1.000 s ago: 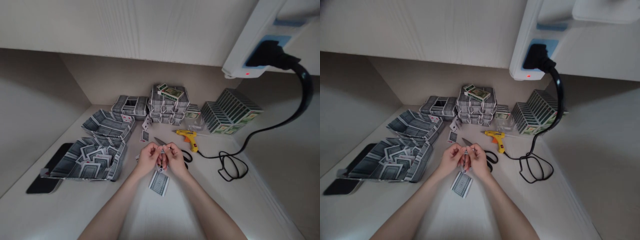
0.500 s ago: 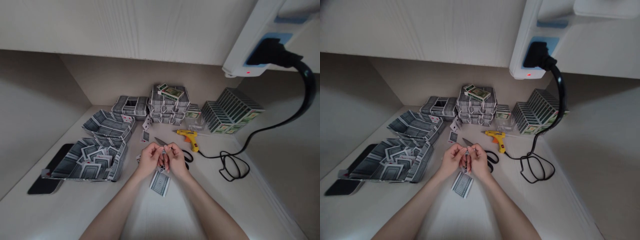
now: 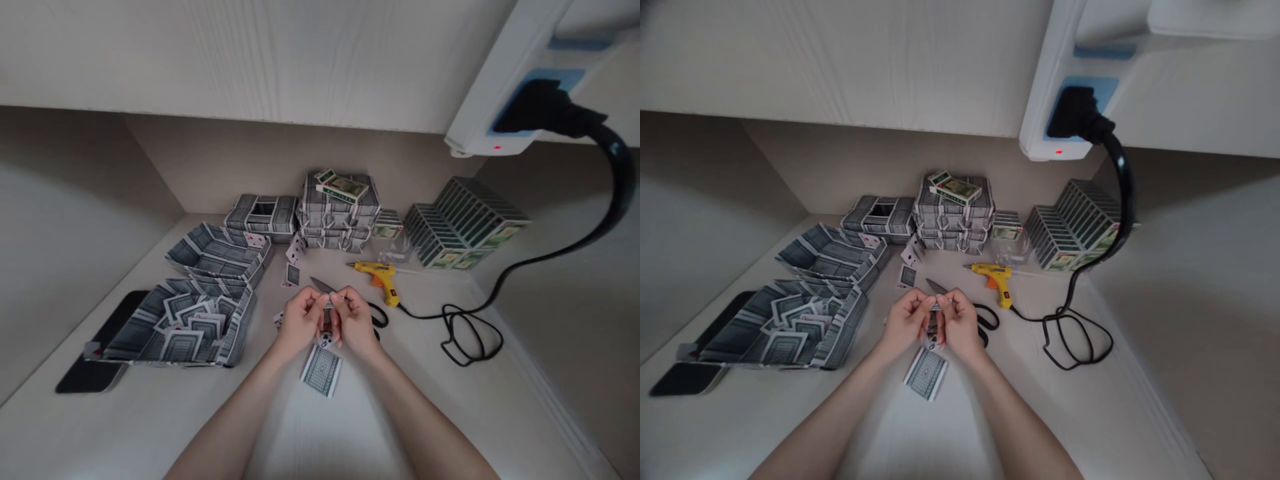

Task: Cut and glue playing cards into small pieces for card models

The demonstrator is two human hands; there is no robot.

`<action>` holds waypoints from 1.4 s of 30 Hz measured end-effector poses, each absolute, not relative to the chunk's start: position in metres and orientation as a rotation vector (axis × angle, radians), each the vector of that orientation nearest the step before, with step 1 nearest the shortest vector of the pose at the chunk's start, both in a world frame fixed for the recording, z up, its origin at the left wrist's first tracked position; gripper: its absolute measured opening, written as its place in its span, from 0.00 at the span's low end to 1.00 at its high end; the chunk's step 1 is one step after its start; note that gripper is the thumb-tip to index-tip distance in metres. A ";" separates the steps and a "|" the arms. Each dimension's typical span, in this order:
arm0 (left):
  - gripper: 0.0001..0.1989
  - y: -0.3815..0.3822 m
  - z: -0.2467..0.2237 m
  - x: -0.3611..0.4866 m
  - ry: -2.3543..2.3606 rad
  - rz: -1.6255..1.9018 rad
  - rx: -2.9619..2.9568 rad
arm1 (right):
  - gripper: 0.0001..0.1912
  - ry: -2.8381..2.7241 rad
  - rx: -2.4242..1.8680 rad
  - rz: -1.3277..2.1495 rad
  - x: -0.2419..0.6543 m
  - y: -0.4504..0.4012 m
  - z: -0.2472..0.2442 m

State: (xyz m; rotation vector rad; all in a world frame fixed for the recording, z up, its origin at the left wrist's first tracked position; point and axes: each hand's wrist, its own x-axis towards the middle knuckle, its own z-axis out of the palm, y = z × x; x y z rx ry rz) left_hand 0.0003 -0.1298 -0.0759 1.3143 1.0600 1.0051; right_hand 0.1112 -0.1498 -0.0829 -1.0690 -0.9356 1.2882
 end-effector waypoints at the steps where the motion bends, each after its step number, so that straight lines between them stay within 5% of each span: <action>1: 0.15 -0.129 -0.075 0.000 1.043 0.979 1.284 | 0.14 -0.936 -1.059 1.296 0.112 -0.150 -0.083; 42: 0.22 -0.130 -0.079 -0.003 1.112 0.925 1.533 | 0.18 -0.841 -0.905 1.556 0.110 -0.150 -0.079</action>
